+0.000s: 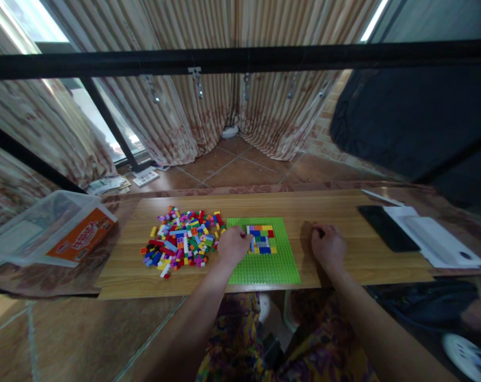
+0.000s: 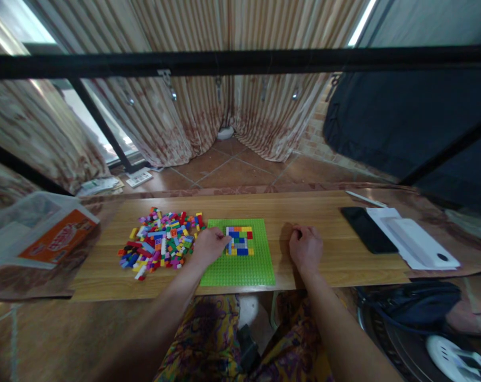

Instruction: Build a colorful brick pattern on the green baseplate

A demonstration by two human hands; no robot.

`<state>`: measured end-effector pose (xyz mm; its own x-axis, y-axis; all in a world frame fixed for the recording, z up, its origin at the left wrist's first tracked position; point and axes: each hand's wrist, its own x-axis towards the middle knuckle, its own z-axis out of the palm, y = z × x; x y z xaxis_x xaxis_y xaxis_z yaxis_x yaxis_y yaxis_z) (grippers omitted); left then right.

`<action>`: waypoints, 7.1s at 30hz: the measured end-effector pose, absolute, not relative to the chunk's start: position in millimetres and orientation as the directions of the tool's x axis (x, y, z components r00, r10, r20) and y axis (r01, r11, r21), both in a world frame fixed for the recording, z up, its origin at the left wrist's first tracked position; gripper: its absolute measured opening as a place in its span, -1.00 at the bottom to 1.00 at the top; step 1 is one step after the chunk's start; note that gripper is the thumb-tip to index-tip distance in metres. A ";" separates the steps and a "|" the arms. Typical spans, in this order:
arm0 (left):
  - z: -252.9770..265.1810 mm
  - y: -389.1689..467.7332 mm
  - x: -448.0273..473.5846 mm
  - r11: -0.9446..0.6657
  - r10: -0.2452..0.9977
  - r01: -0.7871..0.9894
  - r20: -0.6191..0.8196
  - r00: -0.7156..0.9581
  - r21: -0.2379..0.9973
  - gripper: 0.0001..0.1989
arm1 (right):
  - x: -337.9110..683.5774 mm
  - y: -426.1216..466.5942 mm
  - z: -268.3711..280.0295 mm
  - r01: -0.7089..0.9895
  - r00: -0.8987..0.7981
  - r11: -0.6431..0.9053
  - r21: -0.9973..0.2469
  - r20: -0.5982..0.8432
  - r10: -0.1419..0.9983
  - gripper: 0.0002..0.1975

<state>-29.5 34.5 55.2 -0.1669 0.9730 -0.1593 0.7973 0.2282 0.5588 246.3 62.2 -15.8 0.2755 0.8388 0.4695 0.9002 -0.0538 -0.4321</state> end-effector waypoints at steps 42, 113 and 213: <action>38.0 -11.2 -19.9 0.148 0.985 0.692 -0.038 -0.171 0.706 -0.90 | 249.1 60.3 -16.0 0.916 0.253 -0.050 -0.397 0.477 0.842 -0.64; 23.8 -93.7 -177.3 0.223 0.822 0.670 0.233 -0.520 0.708 -0.73 | 251.9 59.7 -17.6 0.943 0.221 -0.064 -0.328 0.469 0.855 -0.65; 7.5 -24.0 -19.0 -0.155 0.955 0.447 0.249 -0.159 0.881 -0.58 | 248.7 61.8 -16.2 0.908 0.271 -0.054 -0.417 0.484 0.832 -0.66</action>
<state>-19.0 -24.0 7.5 -0.1592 0.9553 0.2492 0.4466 -0.1554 0.8811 248.7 61.8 -16.2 0.2714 0.8321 0.4837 0.9075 -0.0538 -0.4165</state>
